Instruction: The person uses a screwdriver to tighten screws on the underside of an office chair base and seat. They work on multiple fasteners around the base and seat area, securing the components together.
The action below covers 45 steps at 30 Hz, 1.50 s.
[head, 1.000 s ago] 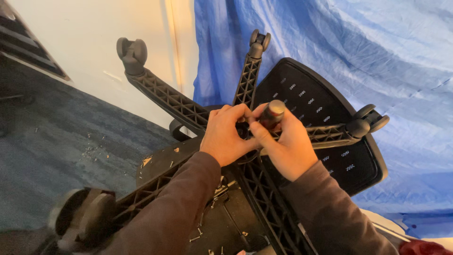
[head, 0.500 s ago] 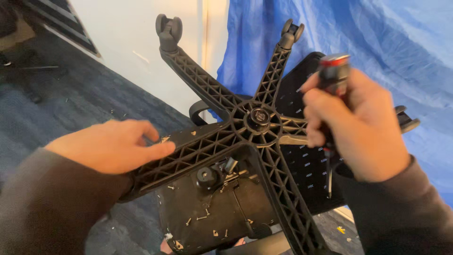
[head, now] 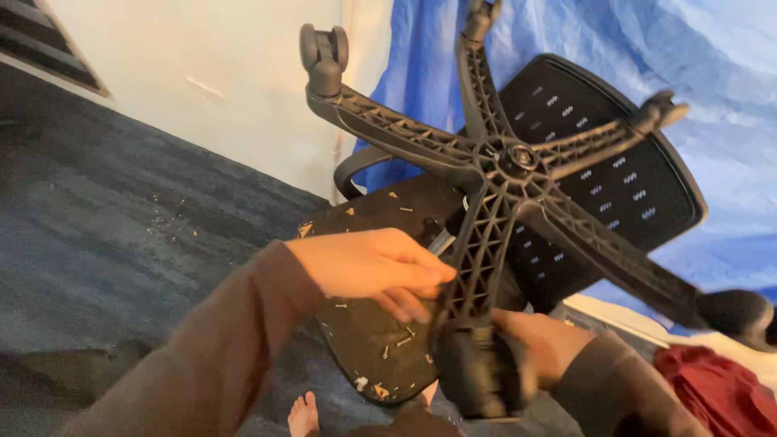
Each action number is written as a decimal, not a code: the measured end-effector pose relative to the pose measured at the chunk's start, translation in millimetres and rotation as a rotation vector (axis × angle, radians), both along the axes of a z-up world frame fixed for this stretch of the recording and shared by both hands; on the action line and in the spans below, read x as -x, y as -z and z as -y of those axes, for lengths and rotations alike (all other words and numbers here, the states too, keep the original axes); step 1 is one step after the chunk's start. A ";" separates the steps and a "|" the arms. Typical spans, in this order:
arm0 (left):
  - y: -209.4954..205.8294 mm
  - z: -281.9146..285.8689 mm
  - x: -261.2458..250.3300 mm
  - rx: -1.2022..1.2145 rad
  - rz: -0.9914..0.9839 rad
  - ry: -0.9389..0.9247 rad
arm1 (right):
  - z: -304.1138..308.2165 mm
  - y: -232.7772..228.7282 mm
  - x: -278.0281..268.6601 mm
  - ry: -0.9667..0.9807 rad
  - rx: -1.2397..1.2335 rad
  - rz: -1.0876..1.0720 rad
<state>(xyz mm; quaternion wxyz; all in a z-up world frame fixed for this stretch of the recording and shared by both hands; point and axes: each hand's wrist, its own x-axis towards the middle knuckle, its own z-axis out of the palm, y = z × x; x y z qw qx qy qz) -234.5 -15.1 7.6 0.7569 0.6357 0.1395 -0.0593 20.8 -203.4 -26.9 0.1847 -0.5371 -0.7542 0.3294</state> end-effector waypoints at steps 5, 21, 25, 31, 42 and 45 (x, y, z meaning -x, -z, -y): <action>45.2 62.4 -12.8 0.049 0.222 -0.126 | 48.8 99.7 43.3 0.625 0.606 -0.048; 33.5 -99.2 76.6 -0.083 0.293 -1.035 | -31.7 38.2 128.1 0.708 0.347 -0.261; 36.2 -78.6 70.2 -0.022 0.319 -0.937 | -23.3 49.6 100.7 0.765 0.302 -0.325; 45.2 -5.2 97.6 -0.133 0.426 -0.773 | 13.5 66.6 -0.5 0.957 0.300 -0.514; 87.5 62.4 85.6 -0.252 0.222 -0.421 | 10.5 123.9 41.6 1.018 0.528 -0.463; 134.1 16.0 95.2 -0.435 -0.010 -0.360 | -18.2 140.7 106.0 0.914 0.452 -0.525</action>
